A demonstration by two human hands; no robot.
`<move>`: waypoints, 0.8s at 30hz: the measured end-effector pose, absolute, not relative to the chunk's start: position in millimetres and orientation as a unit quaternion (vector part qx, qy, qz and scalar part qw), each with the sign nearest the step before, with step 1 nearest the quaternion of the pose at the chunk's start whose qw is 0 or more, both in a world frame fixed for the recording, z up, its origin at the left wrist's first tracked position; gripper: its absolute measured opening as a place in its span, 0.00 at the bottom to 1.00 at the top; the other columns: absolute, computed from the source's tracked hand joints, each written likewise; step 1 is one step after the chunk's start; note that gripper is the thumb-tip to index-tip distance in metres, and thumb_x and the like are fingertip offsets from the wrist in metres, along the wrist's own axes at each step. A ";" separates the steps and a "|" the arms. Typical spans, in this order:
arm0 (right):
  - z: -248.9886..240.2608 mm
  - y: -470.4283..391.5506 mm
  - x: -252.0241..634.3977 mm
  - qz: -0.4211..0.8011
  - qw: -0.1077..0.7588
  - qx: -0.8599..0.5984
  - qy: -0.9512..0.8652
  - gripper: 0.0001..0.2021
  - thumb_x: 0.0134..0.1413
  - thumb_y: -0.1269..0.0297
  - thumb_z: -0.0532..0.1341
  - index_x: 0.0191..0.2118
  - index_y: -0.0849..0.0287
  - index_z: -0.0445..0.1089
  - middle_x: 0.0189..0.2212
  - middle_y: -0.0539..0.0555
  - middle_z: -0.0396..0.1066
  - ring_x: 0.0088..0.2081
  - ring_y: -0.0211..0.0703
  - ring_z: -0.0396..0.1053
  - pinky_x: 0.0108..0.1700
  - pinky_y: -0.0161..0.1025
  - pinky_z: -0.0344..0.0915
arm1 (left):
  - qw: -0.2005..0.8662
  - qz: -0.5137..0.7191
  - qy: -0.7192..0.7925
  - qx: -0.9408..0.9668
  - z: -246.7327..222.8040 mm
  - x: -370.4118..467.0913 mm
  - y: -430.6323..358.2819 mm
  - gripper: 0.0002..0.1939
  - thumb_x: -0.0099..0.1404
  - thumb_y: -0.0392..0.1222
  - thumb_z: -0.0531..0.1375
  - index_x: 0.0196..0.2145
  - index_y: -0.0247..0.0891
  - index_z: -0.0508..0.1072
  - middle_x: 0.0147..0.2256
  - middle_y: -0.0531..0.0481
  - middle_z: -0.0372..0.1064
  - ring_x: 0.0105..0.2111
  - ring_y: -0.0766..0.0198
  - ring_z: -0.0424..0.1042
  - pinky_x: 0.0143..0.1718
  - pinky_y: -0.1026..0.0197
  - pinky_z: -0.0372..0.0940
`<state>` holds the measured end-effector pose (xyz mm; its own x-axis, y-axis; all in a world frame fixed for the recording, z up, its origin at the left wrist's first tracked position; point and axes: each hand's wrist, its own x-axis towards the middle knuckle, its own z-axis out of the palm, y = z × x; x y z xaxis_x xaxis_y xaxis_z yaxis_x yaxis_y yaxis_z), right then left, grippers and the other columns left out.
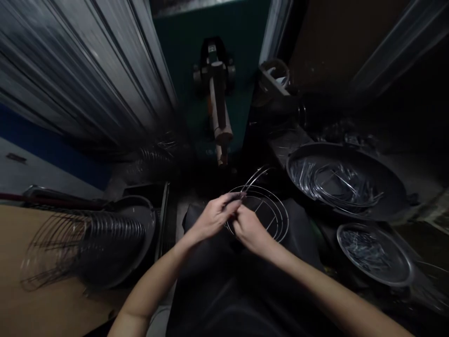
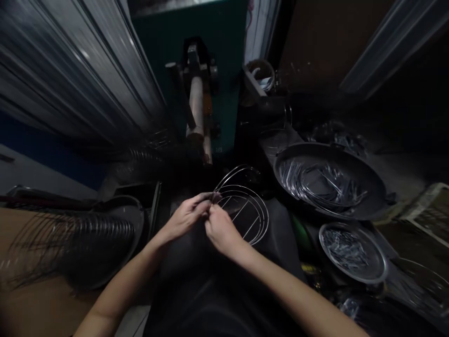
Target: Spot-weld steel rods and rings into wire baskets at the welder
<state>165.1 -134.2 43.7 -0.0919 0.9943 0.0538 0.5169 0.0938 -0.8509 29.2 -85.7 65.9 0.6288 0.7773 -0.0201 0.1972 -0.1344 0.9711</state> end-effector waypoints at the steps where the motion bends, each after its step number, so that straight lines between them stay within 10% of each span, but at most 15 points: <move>1: 41.2 -140.0 162.6 0.324 0.312 -0.563 -0.693 0.11 0.58 0.70 0.48 0.39 0.64 0.67 0.36 0.61 0.69 0.39 0.46 0.68 0.44 0.45 0.65 | 0.571 0.272 0.352 0.690 68.6 38.7 -87.4 0.19 0.66 0.52 0.50 0.45 0.35 0.70 0.41 0.44 0.72 0.42 0.60 0.70 0.46 0.59 0.63; 5: 60.1 -163.5 206.9 0.256 0.252 -0.466 -0.808 0.13 0.62 0.66 0.49 0.44 0.60 0.69 0.33 0.57 0.72 0.35 0.43 0.70 0.40 0.39 0.68 | 0.533 0.296 0.405 0.681 74.4 41.8 -94.9 0.18 0.66 0.52 0.50 0.35 0.34 0.70 0.24 0.54 0.64 0.25 0.70 0.62 0.29 0.68 0.59; 11: 106.8 -154.1 284.4 0.039 0.300 -0.565 -0.767 0.20 0.63 0.60 0.49 0.58 0.54 0.60 0.50 0.57 0.67 0.49 0.45 0.66 0.50 0.44 0.65 | 0.508 0.300 0.375 0.715 106.6 12.4 -91.7 0.18 0.65 0.51 0.53 0.30 0.33 0.73 0.23 0.54 0.61 0.22 0.73 0.56 0.25 0.68 0.53; 20: 63.6 -169.3 277.4 0.062 0.259 -0.554 -0.788 0.16 0.63 0.59 0.48 0.37 0.60 0.70 0.28 0.55 0.71 0.29 0.41 0.70 0.32 0.36 0.66 | 0.729 0.229 0.376 0.524 56.1 20.4 -91.5 0.20 0.61 0.57 0.56 0.28 0.34 0.66 0.15 0.63 0.38 0.14 0.75 0.39 0.17 0.69 0.43; 24: 23.2 -182.8 275.4 0.033 0.180 -0.571 -0.800 0.19 0.65 0.60 0.44 0.44 0.62 0.69 0.33 0.57 0.73 0.34 0.44 0.71 0.36 0.37 0.66 | 0.583 0.191 0.430 0.662 16.0 24.1 -107.6 0.22 0.67 0.54 0.47 0.32 0.34 0.69 0.16 0.59 0.46 0.16 0.72 0.50 0.20 0.68 0.51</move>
